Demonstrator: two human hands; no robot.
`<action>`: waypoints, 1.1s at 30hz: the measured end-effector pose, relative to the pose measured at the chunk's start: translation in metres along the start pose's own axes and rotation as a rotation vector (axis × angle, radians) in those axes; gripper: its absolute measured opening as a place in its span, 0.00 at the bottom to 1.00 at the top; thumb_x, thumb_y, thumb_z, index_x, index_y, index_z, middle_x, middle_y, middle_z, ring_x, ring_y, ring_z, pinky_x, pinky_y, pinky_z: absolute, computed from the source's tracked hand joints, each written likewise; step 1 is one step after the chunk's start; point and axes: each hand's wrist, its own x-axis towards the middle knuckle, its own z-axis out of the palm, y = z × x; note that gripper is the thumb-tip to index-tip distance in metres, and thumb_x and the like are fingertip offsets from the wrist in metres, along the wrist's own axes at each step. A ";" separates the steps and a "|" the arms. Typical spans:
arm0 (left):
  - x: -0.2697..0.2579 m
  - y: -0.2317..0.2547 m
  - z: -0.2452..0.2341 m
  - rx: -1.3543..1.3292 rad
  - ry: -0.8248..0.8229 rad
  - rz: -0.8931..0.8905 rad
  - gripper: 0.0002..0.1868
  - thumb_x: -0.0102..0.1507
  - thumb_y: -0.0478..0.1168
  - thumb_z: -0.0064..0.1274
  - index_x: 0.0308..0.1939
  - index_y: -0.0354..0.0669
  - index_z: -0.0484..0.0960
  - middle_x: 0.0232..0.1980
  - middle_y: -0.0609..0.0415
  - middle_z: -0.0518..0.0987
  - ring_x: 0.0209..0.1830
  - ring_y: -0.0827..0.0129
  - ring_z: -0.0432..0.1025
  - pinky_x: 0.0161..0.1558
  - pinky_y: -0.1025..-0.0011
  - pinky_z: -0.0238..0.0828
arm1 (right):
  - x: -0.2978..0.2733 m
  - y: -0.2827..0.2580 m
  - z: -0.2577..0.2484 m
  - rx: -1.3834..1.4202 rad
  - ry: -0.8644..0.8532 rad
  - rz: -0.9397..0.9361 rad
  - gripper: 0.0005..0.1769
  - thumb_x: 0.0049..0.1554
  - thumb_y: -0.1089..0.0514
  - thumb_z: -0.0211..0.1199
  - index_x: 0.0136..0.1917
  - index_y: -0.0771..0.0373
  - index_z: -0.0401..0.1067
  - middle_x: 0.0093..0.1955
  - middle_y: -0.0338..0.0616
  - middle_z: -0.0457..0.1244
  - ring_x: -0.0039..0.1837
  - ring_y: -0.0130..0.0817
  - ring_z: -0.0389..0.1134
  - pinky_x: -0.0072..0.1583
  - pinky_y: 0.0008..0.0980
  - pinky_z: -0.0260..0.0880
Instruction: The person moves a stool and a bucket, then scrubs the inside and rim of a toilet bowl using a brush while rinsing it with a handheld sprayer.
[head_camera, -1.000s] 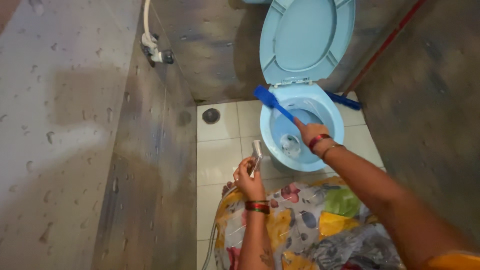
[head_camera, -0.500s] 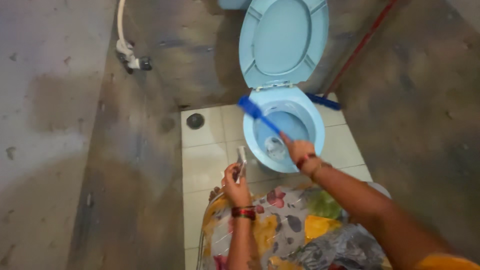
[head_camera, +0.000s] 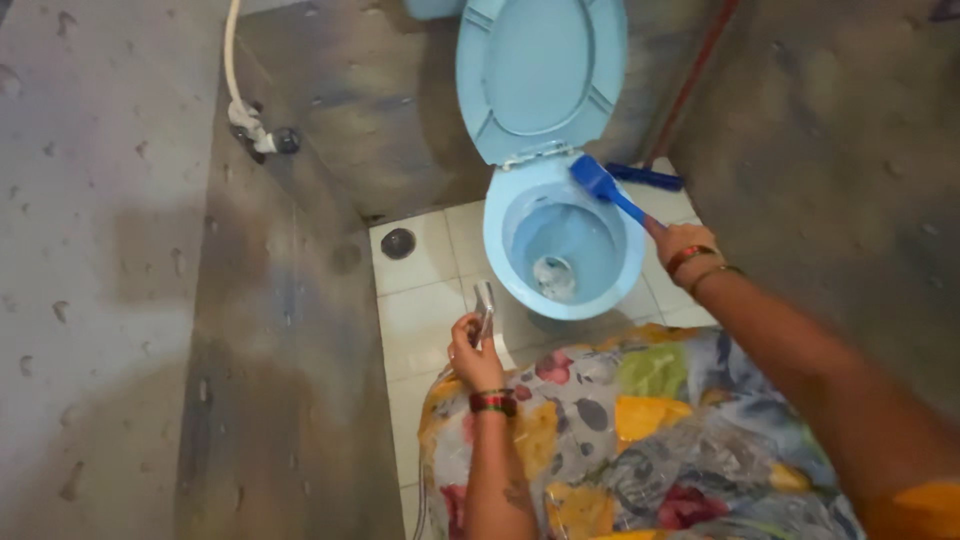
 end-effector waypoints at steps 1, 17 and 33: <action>-0.004 -0.003 -0.001 -0.022 -0.003 0.013 0.16 0.59 0.36 0.63 0.51 0.48 0.81 0.41 0.51 0.83 0.40 0.61 0.77 0.45 0.63 0.74 | -0.015 0.011 -0.005 -0.001 -0.027 0.006 0.32 0.68 0.57 0.40 0.82 0.34 0.51 0.51 0.49 0.72 0.51 0.47 0.76 0.49 0.45 0.76; -0.036 0.012 -0.039 0.126 0.070 0.157 0.21 0.54 0.32 0.65 0.51 0.52 0.83 0.42 0.53 0.86 0.42 0.62 0.81 0.48 0.63 0.75 | -0.232 0.026 -0.087 0.157 -0.416 -0.140 0.40 0.62 0.61 0.49 0.82 0.30 0.47 0.51 0.53 0.70 0.48 0.47 0.77 0.52 0.47 0.77; -0.004 0.005 -0.028 -0.100 0.043 0.025 0.20 0.57 0.30 0.62 0.53 0.45 0.81 0.46 0.48 0.82 0.45 0.61 0.80 0.49 0.65 0.78 | -0.022 -0.193 -0.070 0.194 -0.044 -0.238 0.37 0.61 0.63 0.45 0.82 0.42 0.51 0.49 0.54 0.71 0.50 0.52 0.74 0.49 0.49 0.74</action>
